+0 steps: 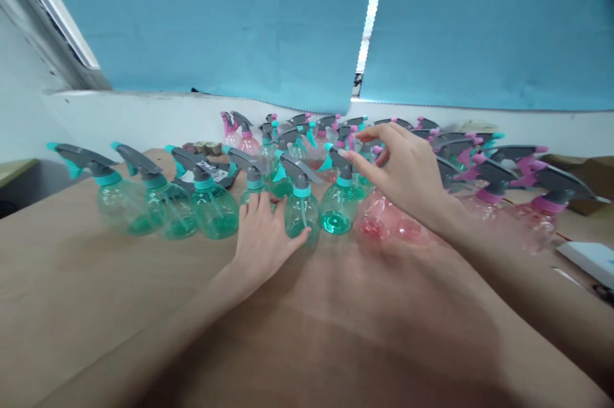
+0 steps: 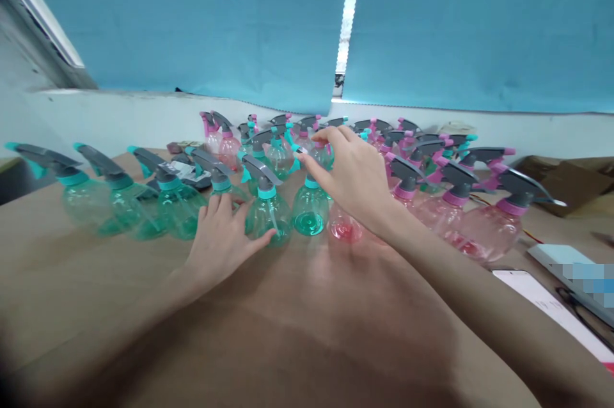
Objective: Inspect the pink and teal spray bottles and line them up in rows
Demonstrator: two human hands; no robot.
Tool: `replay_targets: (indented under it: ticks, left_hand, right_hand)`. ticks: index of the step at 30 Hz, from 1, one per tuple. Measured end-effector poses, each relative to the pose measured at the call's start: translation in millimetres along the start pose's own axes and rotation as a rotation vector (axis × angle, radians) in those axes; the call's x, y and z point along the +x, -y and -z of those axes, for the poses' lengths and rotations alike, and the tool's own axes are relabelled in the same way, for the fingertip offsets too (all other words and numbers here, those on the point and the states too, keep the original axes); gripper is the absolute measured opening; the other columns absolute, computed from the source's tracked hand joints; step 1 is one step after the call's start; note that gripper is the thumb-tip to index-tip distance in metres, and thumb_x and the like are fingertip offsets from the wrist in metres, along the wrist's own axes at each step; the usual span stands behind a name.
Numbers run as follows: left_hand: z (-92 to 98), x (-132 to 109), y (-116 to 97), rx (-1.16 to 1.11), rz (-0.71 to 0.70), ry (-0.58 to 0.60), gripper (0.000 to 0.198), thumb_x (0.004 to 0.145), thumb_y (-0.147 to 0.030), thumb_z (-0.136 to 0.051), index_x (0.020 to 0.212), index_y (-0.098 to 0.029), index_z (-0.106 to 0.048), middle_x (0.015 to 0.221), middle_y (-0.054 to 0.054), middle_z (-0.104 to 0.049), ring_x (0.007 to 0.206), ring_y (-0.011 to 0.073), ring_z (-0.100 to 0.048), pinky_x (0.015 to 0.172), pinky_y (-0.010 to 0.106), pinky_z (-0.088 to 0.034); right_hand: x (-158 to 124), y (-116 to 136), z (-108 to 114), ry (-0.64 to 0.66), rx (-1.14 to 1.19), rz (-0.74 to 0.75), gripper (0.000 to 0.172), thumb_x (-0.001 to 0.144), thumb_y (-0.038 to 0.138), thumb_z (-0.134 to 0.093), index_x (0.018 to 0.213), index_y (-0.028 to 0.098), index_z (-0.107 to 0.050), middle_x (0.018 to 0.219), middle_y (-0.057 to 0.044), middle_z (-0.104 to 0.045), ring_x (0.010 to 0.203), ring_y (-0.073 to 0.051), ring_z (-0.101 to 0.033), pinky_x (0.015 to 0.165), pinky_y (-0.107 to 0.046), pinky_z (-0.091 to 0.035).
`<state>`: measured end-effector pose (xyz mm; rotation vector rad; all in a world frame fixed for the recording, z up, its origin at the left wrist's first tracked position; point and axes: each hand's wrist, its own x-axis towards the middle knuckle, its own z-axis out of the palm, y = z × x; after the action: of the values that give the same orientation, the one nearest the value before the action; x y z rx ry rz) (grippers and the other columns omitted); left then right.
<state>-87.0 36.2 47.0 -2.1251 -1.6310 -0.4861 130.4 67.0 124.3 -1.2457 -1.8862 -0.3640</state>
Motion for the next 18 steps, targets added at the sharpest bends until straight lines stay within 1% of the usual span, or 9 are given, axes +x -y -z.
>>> replay_targets:
  ticks: [3,5,6,8,10,13,14,18]
  left_hand:
    - [1.5,4.6,0.8,0.022,-0.008,0.015,0.049,0.079,-0.053,-0.061,0.106,-0.011,-0.062,0.105,0.018,-0.053,0.105,0.0397,-0.045,0.082,0.050,-0.040]
    - [1.1,6.6,1.7,0.020,-0.010,0.013,0.049,0.080,-0.053,-0.061,0.105,-0.011,-0.062,0.105,0.018,-0.052,0.105,0.0405,-0.045,0.082,0.050,-0.040]
    - [0.7,7.3,2.0,0.023,-0.012,0.009,0.049,0.080,-0.053,-0.061,0.105,-0.011,-0.062,0.104,0.018,-0.052,0.105,0.0405,-0.045,0.082,0.051,-0.041]
    - [0.7,8.3,2.2,0.041,-0.016,0.002,0.048,0.079,-0.054,-0.061,0.103,-0.012,-0.062,0.103,0.017,-0.052,0.104,0.0396,-0.045,0.082,0.050,-0.041]
    - [2.5,8.9,1.8,0.076,-0.020,0.001,0.048,0.080,-0.055,-0.060,0.101,-0.013,-0.062,0.102,0.016,-0.052,0.103,0.0384,-0.046,0.081,0.049,-0.042]
    - [7.1,9.6,0.7,0.131,-0.029,0.016,0.047,0.084,-0.055,-0.054,0.101,-0.012,-0.061,0.102,0.015,-0.052,0.102,0.0362,-0.047,0.081,0.046,-0.042]
    - [8.1,10.0,0.6,0.143,-0.037,0.025,0.045,0.087,-0.053,-0.051,0.104,-0.012,-0.060,0.104,0.015,-0.052,0.104,0.0350,-0.046,0.083,0.044,-0.041]
    - [4.9,12.2,1.9,0.145,-0.024,0.022,0.050,0.081,-0.056,-0.058,0.100,-0.009,-0.061,0.101,0.017,-0.053,0.103,0.0366,-0.046,0.082,0.045,-0.039]
  right_hand:
    - [8.3,2.4,-11.0,0.115,-0.145,-0.065,0.051,0.083,0.054,-0.055,0.114,0.014,-0.061,0.101,-0.013,-0.070,0.088,-0.029,-0.065,0.068,-0.037,-0.045]
    - [13.2,3.5,-20.0,0.221,-0.240,-0.097,0.058,0.083,0.058,-0.053,0.116,0.012,-0.060,0.093,-0.015,-0.071,0.086,-0.033,-0.065,0.062,-0.038,-0.045]
    - [15.5,3.5,-24.5,0.276,-0.280,-0.106,0.058,0.083,0.059,-0.051,0.114,0.011,-0.060,0.089,-0.016,-0.071,0.082,-0.034,-0.066,0.059,-0.037,-0.043]
    - [19.3,2.7,-32.4,0.365,-0.331,-0.107,0.052,0.085,0.057,-0.050,0.105,0.011,-0.064,0.084,-0.017,-0.071,0.077,-0.033,-0.066,0.054,-0.035,-0.040]
    - [21.9,0.7,-37.6,0.410,-0.342,-0.088,0.043,0.087,0.051,-0.050,0.097,0.012,-0.066,0.082,-0.016,-0.071,0.076,-0.032,-0.066,0.053,-0.033,-0.038]
    - [24.0,-3.6,-38.9,0.435,-0.331,-0.052,0.037,0.088,0.047,-0.051,0.093,0.013,-0.066,0.078,-0.014,-0.070,0.074,-0.029,-0.065,0.051,-0.031,-0.034]
    - [24.6,-5.2,-38.1,0.445,-0.324,-0.035,0.037,0.088,0.047,-0.052,0.093,0.014,-0.066,0.076,-0.012,-0.070,0.073,-0.028,-0.065,0.050,-0.031,-0.032]
    - [27.0,-10.9,-33.3,0.476,-0.279,0.042,0.032,0.087,0.047,-0.053,0.090,0.017,-0.065,0.068,-0.006,-0.065,0.065,-0.021,-0.060,0.047,-0.028,-0.025]
